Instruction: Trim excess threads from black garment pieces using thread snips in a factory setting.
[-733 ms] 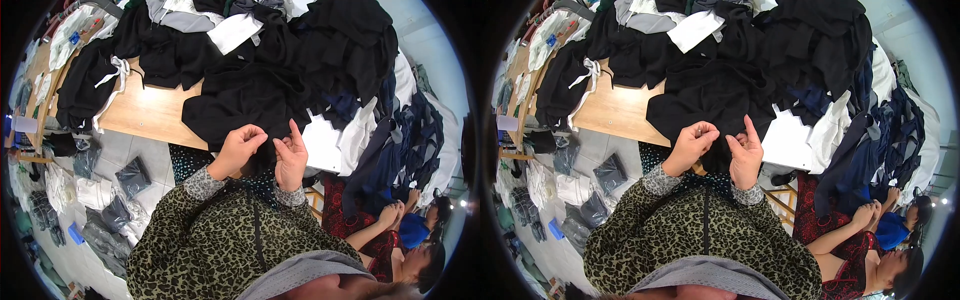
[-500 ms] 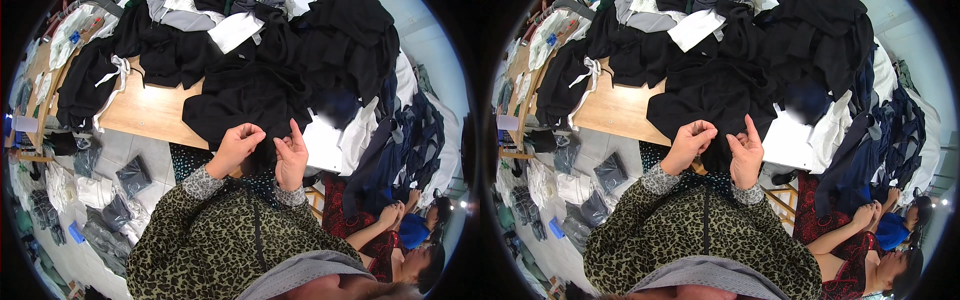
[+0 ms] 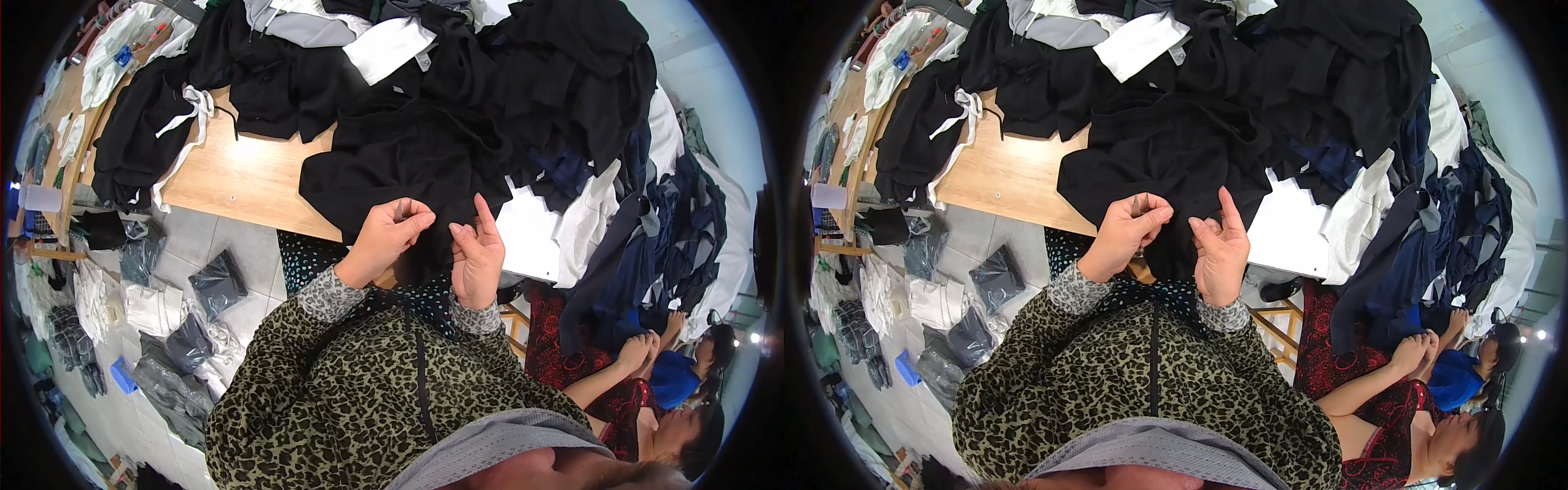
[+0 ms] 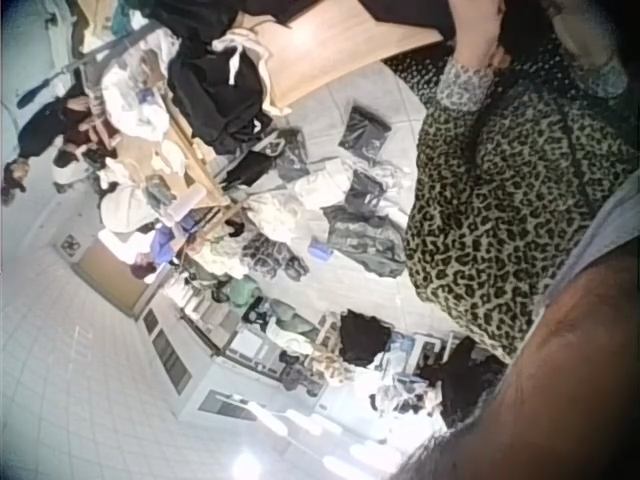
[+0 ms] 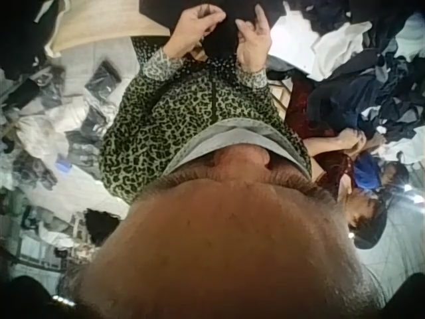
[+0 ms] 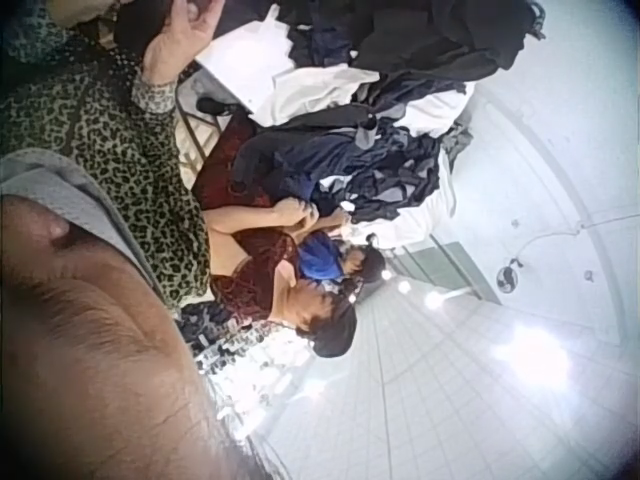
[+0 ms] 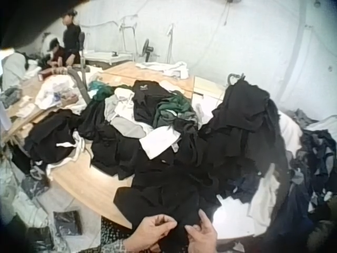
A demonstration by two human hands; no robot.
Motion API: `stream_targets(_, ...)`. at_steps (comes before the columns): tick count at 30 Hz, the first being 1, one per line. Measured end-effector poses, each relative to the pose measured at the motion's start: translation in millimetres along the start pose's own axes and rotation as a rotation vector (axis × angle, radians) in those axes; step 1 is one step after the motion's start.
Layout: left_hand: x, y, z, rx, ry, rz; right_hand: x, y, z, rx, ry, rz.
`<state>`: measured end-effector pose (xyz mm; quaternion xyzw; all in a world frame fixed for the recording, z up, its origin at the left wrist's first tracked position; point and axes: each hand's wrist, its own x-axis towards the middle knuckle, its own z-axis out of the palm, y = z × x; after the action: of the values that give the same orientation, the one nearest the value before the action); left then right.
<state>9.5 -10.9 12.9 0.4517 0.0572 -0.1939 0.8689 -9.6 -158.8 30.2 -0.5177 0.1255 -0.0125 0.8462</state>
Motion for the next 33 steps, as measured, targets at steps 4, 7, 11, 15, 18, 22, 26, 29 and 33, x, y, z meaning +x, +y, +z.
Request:
stream_targets(4, 6, -11, 1, 0.49, 0.006, 0.481, -3, 1, 7, -0.052, -0.009, -0.033)
stream_targets(7, 7, -12, 1, 0.731, 0.036, 0.627, -4, 1, 7, -0.126, -0.015, -0.073)
stream_targets(11, 4, 0, -2, -0.04, -0.1, -0.066, -3, 0, 8, -0.137, -0.037, -0.067)
stream_targets(15, 6, -1, -8, -0.203, -0.102, -0.162, -3, 1, 7, -0.111, -0.038, -0.049)
stream_targets(18, 6, -1, -11, -0.298, -0.126, -0.19, -2, 1, 7, -0.106, -0.048, -0.047)
stream_targets(22, 5, -3, -14, -0.201, -0.108, -0.111, -2, 0, 6, -0.103, -0.038, -0.041)
stream_targets(26, 0, -4, 0, 0.378, 0.025, 0.358, -2, 0, 7, -0.084, -0.051, -0.019)
stream_targets(29, 0, -9, -1, 0.613, 0.05, 0.541, -3, 0, 8, -0.096, -0.068, 0.005)
stream_targets(33, 2, -7, -3, 0.065, -0.01, 0.055, -2, 1, 7, -0.067, -0.053, 0.007)
